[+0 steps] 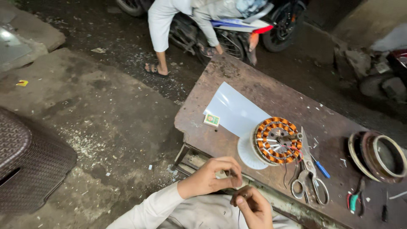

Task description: The person works on a circular stator assembly, using pliers and scissors to cut, strip, and insert wires into the coil slots. They repeatedly adjust and secure the wires by hand, occasionally using tools to manipulate the connections.

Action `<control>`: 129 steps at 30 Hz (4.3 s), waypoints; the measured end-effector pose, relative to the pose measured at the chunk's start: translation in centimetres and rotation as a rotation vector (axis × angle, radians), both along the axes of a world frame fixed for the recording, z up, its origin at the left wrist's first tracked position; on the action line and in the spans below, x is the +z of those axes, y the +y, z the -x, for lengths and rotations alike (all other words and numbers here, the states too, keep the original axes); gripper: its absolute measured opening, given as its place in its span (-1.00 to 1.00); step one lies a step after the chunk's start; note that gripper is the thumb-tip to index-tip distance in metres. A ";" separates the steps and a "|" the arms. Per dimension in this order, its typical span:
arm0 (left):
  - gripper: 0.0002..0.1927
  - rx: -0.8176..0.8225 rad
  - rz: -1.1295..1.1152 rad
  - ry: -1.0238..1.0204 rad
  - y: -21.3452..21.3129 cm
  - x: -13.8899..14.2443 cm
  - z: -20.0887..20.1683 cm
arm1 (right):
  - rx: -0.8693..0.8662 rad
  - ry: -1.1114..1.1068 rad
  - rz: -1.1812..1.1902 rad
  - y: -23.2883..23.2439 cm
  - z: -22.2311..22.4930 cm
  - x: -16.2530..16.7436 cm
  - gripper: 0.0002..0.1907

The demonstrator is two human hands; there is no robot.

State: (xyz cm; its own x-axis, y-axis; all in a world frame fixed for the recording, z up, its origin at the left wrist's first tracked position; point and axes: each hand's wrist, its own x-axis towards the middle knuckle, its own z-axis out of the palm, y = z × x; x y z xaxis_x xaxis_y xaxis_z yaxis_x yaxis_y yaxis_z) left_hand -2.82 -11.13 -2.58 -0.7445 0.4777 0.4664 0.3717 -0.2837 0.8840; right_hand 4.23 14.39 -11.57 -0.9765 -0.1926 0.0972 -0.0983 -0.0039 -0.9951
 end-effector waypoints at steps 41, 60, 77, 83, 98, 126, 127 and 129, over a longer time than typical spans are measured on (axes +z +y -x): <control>-0.89 0.553 -0.055 0.256 6.6 5.1 -1.0 | -0.948 0.607 -0.797 -4.8 -5.7 15.1 -0.92; -0.45 0.532 0.330 0.494 9.4 1.8 3.5 | -0.755 0.740 -1.202 -0.6 0.7 26.3 -0.91; -0.45 0.502 0.301 0.446 9.3 1.8 3.2 | -0.592 0.742 -1.378 -2.3 2.9 27.1 -0.92; -0.46 0.497 0.281 0.437 9.2 1.6 3.3 | -0.538 0.676 -1.525 -2.9 2.6 28.1 -0.84; -0.35 0.469 0.179 0.500 10.3 -3.1 4.9 | -0.516 0.653 -1.359 -4.1 3.5 27.1 -0.83; -0.30 0.447 0.087 0.607 11.2 -5.8 6.0 | -0.259 0.766 -1.561 -5.2 4.7 29.5 -0.76; -0.30 0.447 0.091 0.611 11.2 -5.8 6.1 | -0.264 0.756 -1.558 -5.1 4.5 29.8 -0.77; -0.26 0.470 0.080 0.618 11.2 -5.7 6.1 | -0.271 0.731 -1.555 -5.0 4.0 30.4 -0.79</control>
State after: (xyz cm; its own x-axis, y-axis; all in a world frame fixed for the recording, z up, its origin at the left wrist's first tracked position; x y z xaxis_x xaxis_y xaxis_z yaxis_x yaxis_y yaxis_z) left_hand -8.92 0.06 -8.30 -0.4934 0.2262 0.8399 0.8688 0.0818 0.4884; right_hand 0.27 9.43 18.82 -0.8368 -0.3793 0.3948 -0.3282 0.9247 0.1928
